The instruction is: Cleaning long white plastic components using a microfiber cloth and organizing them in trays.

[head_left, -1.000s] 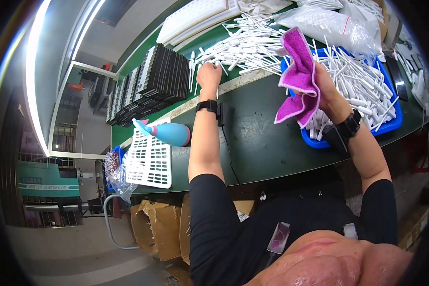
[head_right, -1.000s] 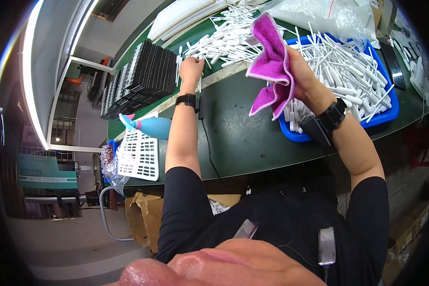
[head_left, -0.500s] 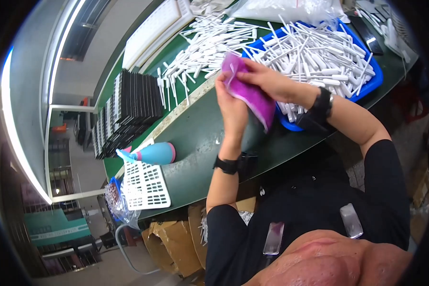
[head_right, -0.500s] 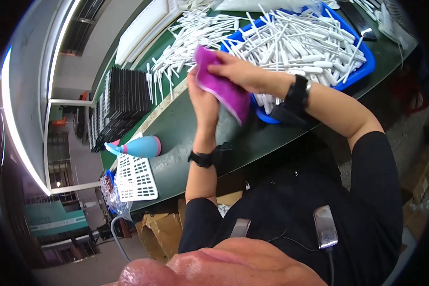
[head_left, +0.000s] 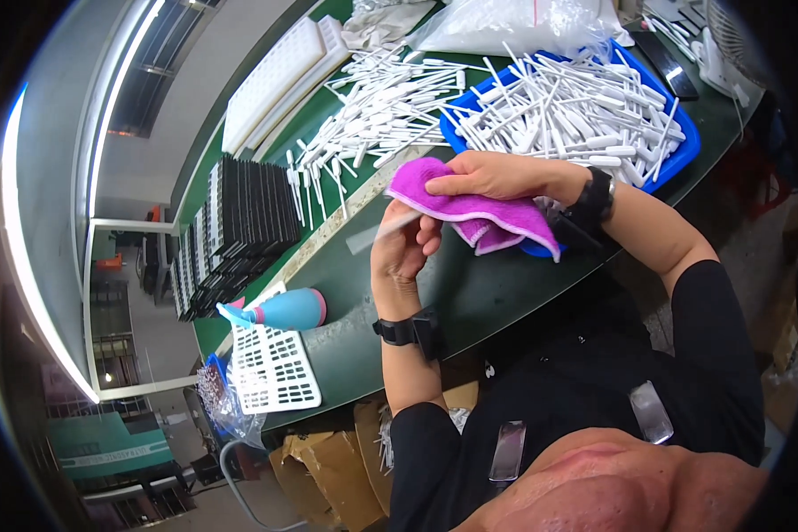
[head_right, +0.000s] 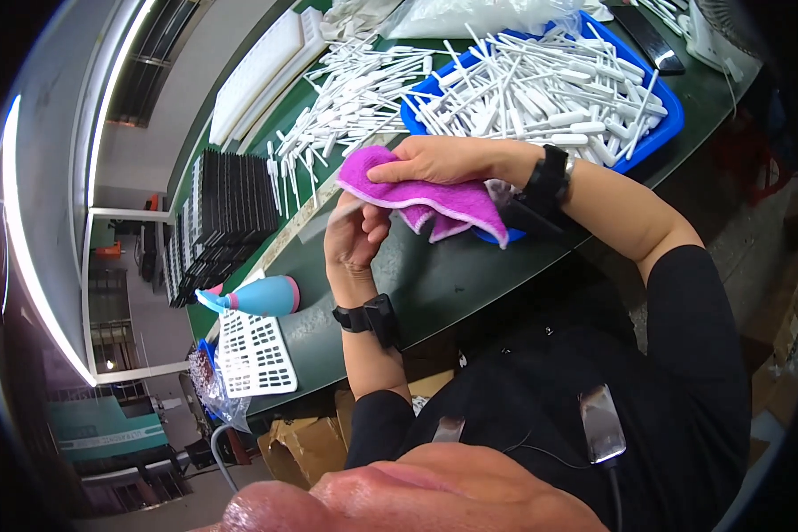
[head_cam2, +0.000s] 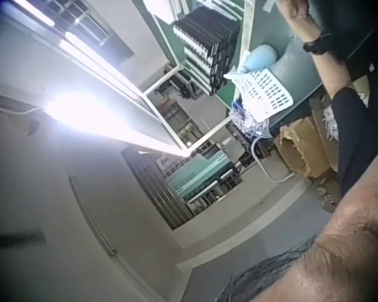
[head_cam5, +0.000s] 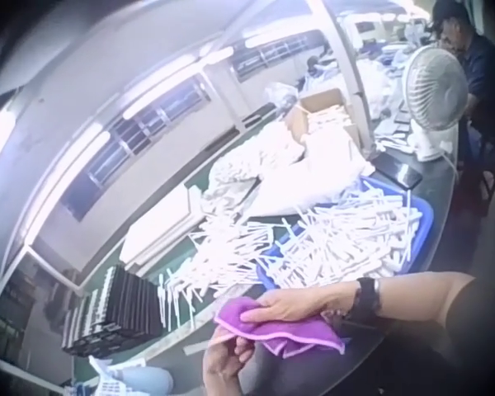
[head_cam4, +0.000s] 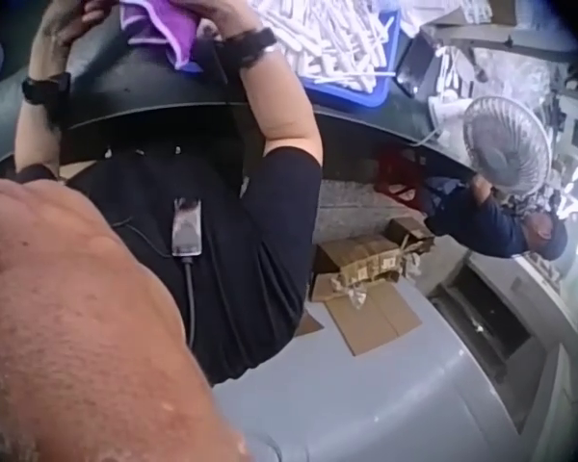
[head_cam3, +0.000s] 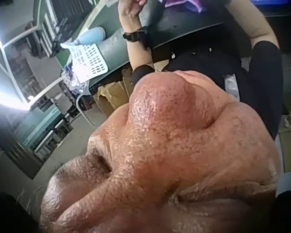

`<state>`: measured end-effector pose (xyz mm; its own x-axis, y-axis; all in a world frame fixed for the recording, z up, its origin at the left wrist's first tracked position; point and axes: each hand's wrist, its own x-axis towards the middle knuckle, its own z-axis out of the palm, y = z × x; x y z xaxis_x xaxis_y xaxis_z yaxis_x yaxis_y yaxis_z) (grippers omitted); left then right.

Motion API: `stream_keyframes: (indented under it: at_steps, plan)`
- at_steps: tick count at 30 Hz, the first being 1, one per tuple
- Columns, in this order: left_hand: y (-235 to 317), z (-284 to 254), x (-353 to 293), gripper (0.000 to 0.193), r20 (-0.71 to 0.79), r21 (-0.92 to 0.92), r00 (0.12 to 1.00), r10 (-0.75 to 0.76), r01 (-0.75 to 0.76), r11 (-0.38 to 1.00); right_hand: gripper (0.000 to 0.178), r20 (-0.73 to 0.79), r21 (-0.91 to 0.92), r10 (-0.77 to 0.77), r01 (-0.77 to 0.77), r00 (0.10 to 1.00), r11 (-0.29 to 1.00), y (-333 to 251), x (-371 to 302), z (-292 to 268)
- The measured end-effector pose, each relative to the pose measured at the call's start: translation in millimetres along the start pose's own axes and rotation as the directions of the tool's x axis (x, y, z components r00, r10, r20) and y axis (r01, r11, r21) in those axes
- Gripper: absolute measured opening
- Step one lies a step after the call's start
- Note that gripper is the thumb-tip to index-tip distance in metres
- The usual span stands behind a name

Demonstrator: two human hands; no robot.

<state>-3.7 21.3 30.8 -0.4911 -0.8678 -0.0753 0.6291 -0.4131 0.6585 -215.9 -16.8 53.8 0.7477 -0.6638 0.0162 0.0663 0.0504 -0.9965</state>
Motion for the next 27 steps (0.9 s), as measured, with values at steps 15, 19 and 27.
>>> stream_keyframes:
  at_steps: [15, 19, 27]
  plan:
    - [-44, 40, 21, 0.016, -0.063, 0.892, 0.655, 0.753, -0.302, 0.337, 0.031, -0.260, 0.366, 0.108, -0.006, 0.959, 0.930, 7, 5, 12]
    - [-48, 42, 19, 0.015, -0.036, 0.860, 0.664, 0.747, -0.360, 0.361, 0.030, -0.259, 0.355, 0.100, -0.001, 0.961, 0.935, 5, 2, 14]
    - [-46, 46, 18, 0.014, -0.026, 0.847, 0.688, 0.725, -0.370, 0.381, 0.028, -0.285, 0.328, 0.062, 0.036, 0.956, 0.944, 4, 0, 13]
